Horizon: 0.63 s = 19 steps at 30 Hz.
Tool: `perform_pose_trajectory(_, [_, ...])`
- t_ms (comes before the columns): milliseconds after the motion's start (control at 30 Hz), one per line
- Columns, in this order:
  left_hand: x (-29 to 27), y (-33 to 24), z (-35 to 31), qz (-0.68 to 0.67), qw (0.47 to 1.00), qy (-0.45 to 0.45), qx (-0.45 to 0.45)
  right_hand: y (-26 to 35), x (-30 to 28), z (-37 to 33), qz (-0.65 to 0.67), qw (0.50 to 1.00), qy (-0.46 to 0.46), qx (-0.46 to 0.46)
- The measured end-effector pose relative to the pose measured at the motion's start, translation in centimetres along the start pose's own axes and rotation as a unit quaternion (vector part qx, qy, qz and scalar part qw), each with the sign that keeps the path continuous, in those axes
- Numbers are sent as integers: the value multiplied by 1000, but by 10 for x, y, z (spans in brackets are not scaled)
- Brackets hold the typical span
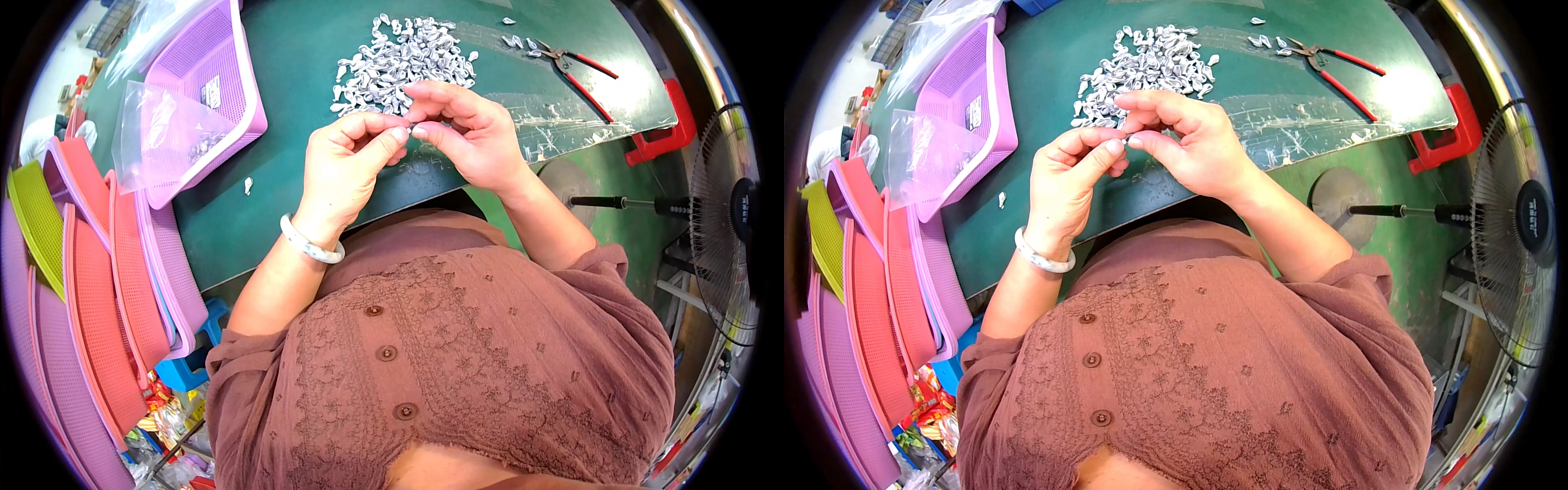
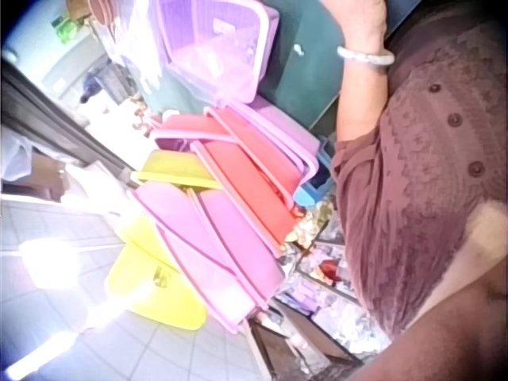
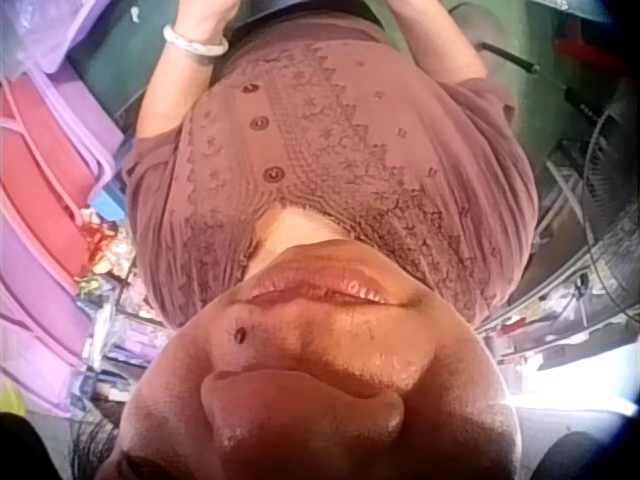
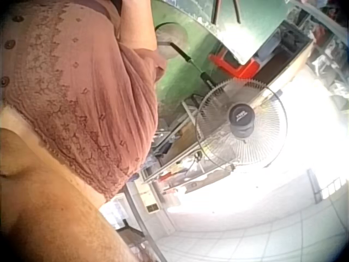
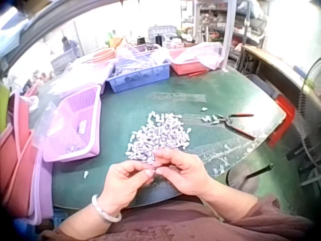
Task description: The person repeatedly picks small silver-wrapped items from a pile on a green table, adjusts or folds the wrappers by hand, and places them back into the pile. The workspace includes stacked plastic baskets and a pair of pliers on the table.
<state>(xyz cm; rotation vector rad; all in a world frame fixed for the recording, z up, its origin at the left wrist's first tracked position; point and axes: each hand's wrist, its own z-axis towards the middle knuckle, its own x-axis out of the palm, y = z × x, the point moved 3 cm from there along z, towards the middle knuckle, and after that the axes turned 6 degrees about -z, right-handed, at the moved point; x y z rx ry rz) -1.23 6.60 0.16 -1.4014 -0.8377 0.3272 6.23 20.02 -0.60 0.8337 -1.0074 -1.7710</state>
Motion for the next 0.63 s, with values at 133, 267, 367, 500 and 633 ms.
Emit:
perform_pose_trajectory(133, [0,1,0,-3,1000,3,-1,0,1,-1,8,1000,2,0])
perform_pose_trajectory(267, [1,1,0,-23,1000,-3,-12,-3,1,-1,84,996,16,40])
perform_pose_trajectory(367, [4,-1,-3,-28,999,-16,-7,-5,0,1,153,984,30,84])
perform_pose_trajectory(500, [7,0,-3,-6,999,-10,45,-8,1,0,247,959,31,131])
perform_pose_trajectory(633, [8,-2,-4,13,998,-5,63,-11,3,-2,276,950,37,143])
